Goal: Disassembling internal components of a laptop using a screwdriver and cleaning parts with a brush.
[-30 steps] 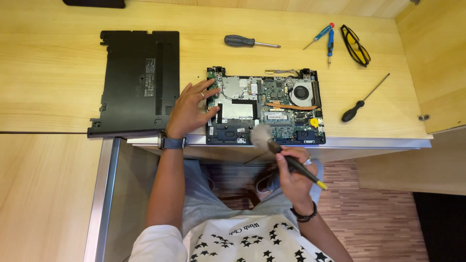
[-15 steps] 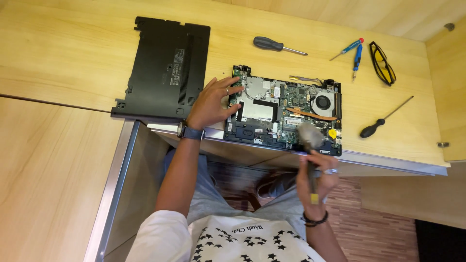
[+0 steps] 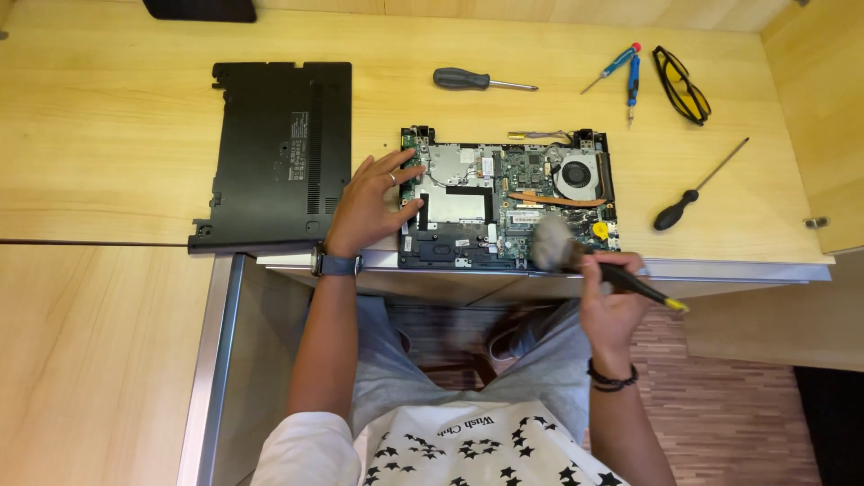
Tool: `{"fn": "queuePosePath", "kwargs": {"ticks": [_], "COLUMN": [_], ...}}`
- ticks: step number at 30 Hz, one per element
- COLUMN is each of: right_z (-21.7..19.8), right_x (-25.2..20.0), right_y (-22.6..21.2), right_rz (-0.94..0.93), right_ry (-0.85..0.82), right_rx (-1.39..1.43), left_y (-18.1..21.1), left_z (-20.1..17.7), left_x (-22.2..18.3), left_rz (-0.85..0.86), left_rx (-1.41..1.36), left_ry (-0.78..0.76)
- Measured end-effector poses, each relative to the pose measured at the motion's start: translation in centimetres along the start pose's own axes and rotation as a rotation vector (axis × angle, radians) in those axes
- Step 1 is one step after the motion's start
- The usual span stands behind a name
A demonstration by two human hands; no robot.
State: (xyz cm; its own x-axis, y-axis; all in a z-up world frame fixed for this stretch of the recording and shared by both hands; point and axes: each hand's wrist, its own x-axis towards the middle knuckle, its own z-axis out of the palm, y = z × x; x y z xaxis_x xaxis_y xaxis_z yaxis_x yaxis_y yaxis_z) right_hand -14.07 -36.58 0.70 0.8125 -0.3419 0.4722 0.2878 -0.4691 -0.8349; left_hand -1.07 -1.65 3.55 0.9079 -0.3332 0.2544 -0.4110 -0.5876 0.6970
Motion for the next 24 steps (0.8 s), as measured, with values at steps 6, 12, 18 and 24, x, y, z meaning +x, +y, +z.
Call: {"fn": "queuePosePath", "kwargs": {"ticks": [6,12,18,24], "right_z": [-2.8,5.6,7.6,13.1], "right_x": [4.2,2.4,5.2,10.2], "right_y": [-1.0,-6.5,-8.0,-3.1], "right_rz": [-0.310,-0.457,-0.180,-0.043], "right_ry": [0.087,-0.252,-0.500,-0.611], "right_rx": [-0.371,-0.274,0.244,0.350], "left_y": [0.0,0.1,0.5,0.2], "left_z": [-0.1,0.1,-0.2,-0.1], "left_x": [0.0,0.0,0.1,-0.1], "left_rz": [0.023,0.001,-0.001,0.012], "left_rx": [-0.003,-0.011,-0.023,-0.031], "left_ry": [0.002,0.014,0.012,0.004]}}
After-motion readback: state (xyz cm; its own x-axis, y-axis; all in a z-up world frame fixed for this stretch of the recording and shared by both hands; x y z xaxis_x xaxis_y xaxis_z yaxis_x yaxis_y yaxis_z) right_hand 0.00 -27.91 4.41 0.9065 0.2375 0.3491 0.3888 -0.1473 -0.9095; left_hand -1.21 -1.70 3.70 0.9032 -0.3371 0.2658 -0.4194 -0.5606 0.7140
